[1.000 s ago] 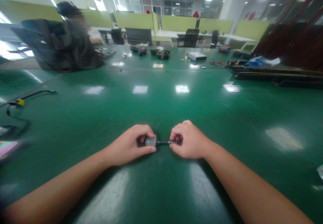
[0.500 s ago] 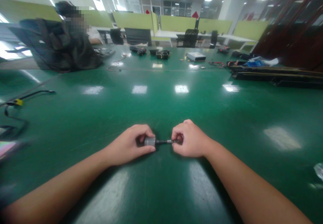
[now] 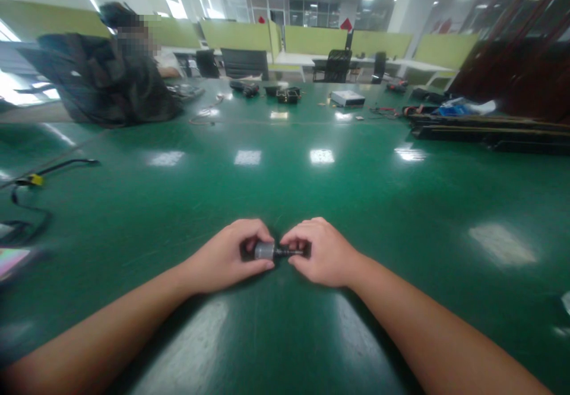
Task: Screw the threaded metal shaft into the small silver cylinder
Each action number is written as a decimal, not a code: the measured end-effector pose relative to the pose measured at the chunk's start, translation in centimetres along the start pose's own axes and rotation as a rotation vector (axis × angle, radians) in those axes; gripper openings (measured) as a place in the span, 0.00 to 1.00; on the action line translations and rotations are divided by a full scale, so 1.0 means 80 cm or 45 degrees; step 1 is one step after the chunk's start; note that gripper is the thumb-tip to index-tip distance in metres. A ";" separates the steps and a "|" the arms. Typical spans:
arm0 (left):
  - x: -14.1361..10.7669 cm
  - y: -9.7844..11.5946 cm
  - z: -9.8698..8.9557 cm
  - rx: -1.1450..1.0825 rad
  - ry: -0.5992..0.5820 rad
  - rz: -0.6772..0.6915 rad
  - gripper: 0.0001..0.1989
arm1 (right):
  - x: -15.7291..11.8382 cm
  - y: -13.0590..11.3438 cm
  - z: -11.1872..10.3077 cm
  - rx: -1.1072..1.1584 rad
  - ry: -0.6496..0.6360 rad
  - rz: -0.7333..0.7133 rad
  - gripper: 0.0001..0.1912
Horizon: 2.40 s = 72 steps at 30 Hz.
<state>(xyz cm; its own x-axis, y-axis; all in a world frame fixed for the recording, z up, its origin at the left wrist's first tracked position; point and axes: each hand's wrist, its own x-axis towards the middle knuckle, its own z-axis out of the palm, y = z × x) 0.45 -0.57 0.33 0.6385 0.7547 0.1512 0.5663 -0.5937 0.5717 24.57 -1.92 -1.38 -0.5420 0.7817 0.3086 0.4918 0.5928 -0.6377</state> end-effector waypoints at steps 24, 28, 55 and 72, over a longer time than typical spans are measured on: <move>0.001 0.001 0.003 -0.007 0.012 -0.036 0.12 | 0.003 -0.003 0.013 -0.038 -0.006 -0.034 0.06; 0.003 0.002 0.001 -0.008 -0.002 -0.010 0.12 | 0.004 -0.005 0.012 -0.028 -0.009 -0.002 0.05; 0.003 0.003 -0.001 0.015 -0.014 0.014 0.12 | 0.001 -0.006 0.006 -0.008 0.003 -0.025 0.05; 0.003 0.001 -0.002 -0.005 -0.025 0.008 0.12 | 0.001 -0.006 0.000 -0.115 -0.001 -0.014 0.04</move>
<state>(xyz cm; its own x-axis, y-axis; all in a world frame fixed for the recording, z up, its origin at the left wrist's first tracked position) 0.57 -0.40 0.59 0.6522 0.7452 0.1392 0.5601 -0.5974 0.5740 24.29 -2.15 -1.11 -0.5484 0.7747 0.3149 0.5452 0.6168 -0.5677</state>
